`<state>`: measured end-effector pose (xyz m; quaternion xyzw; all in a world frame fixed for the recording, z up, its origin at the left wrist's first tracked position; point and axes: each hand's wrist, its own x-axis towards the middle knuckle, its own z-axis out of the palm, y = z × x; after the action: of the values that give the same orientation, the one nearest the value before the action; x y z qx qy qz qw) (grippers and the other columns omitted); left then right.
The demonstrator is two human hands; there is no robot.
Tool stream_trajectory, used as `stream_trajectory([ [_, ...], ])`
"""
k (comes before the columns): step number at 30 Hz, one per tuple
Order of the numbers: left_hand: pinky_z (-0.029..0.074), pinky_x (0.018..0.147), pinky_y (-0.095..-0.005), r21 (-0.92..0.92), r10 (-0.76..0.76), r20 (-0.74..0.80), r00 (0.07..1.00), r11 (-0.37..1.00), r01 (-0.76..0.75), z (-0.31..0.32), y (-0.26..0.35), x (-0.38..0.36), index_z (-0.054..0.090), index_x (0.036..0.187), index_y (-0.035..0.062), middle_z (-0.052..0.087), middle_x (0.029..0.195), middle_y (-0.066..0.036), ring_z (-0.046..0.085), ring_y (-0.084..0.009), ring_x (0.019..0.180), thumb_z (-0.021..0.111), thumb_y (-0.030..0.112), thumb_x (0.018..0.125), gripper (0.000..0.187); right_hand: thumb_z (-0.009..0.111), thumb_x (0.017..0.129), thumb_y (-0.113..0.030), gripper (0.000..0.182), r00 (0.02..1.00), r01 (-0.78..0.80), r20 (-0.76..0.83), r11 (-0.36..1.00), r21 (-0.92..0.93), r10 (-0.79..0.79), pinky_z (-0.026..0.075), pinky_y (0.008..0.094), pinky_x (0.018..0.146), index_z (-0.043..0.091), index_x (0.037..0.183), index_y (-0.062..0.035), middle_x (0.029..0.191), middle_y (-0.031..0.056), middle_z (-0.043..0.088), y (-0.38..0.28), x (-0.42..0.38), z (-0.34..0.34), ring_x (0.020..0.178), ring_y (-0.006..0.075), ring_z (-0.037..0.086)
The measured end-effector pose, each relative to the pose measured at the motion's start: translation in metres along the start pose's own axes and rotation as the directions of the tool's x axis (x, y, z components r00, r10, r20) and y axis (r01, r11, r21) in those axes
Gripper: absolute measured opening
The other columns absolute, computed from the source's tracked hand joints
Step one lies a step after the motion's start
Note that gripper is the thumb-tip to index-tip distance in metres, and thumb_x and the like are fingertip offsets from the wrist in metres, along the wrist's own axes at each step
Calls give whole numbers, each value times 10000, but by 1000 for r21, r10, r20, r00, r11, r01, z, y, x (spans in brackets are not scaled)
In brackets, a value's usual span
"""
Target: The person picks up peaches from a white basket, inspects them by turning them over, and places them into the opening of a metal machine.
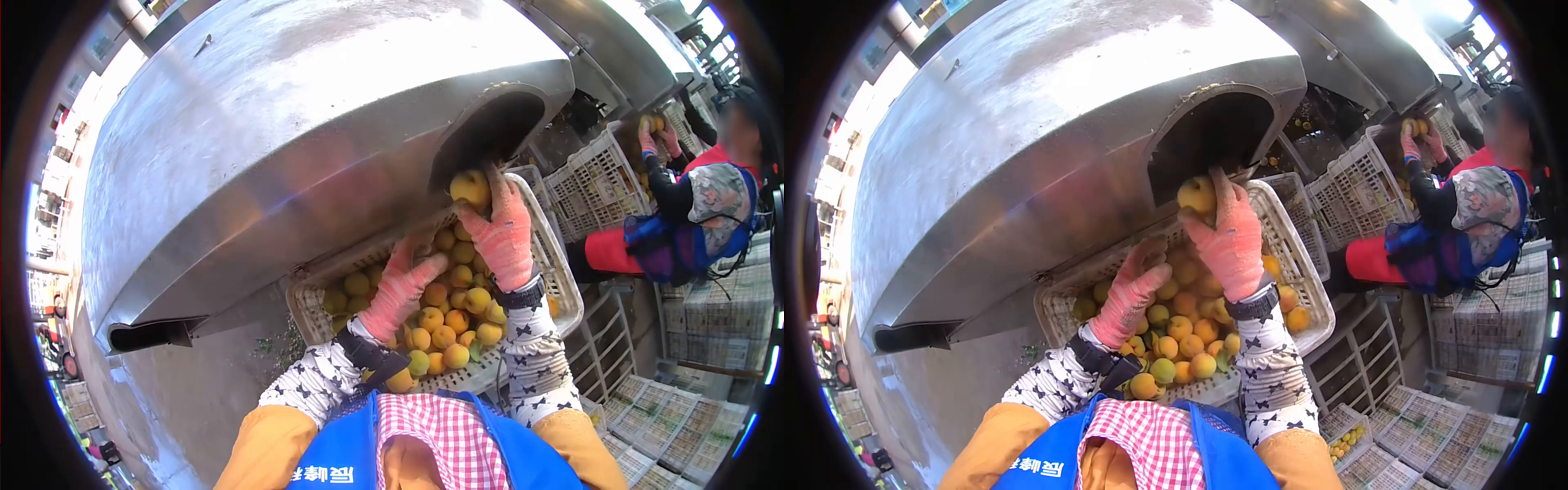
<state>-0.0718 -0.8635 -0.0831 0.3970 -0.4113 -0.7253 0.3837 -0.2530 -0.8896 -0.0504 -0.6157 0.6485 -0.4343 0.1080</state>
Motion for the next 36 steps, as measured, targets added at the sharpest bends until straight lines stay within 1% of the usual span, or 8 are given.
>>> stream_trajectory([
  [6,413,1055,-457,944,-329,28,944,318,83,-90,-106,-18,542,1322,61,509,1366,-229,506,-399,1238,754,401,785,670,725,830,-397,439,974,215,170,846,-488,-149,525,437,850,700,961,21,1038,183,690,59,87,62,990,362,652],
  [9,438,1028,-449,995,-380,84,921,84,-56,-89,-122,-17,502,1381,67,493,1370,-223,509,-377,1238,704,471,802,734,747,860,-265,375,987,-92,146,979,184,66,532,331,815,684,1094,21,982,135,695,27,55,-2,904,272,672],
  [17,425,1044,-461,888,-413,380,828,413,-201,-18,-162,-2,489,1405,90,517,1316,-208,511,-383,1230,722,418,771,751,675,833,-119,401,379,265,814,791,-552,441,547,427,844,618,1230,-98,1116,138,636,90,-105,-40,993,341,662],
  [19,428,1040,-458,784,49,540,840,333,-523,-9,-201,20,533,1355,81,516,1309,-207,504,-370,1244,742,389,749,711,697,790,-138,474,308,482,873,728,-486,379,550,441,846,579,1247,-98,1142,134,601,101,-125,-29,994,347,653],
  [25,494,975,-421,857,-331,465,821,400,-324,24,-197,61,565,1314,83,619,1205,-176,599,-382,1109,775,402,739,690,778,697,-196,640,302,348,883,821,-453,359,530,450,907,568,1285,-58,1149,163,594,100,-114,-47,1071,359,619],
  [27,520,940,-450,787,-385,405,829,608,-103,7,-192,54,577,1297,88,664,1142,-144,640,-374,1047,776,457,772,672,789,682,-220,699,631,-206,708,948,-240,317,500,418,967,561,1317,-36,1174,172,602,93,-110,-63,1100,364,610],
  [29,511,949,-427,-439,-511,446,735,590,677,-10,-178,41,617,1195,107,628,1205,-81,602,-284,1134,749,511,808,575,806,708,-256,755,680,-559,604,827,61,415,444,345,1035,526,1349,29,1269,163,602,79,-102,-74,1187,239,584],
  [36,334,1168,-494,-759,-125,375,919,528,382,21,-47,25,554,1310,44,558,1359,-169,483,-306,1324,699,418,876,591,757,773,-203,784,951,-79,309,980,183,19,407,403,1095,437,1458,2,1437,225,470,40,-81,-53,1317,324,489],
])
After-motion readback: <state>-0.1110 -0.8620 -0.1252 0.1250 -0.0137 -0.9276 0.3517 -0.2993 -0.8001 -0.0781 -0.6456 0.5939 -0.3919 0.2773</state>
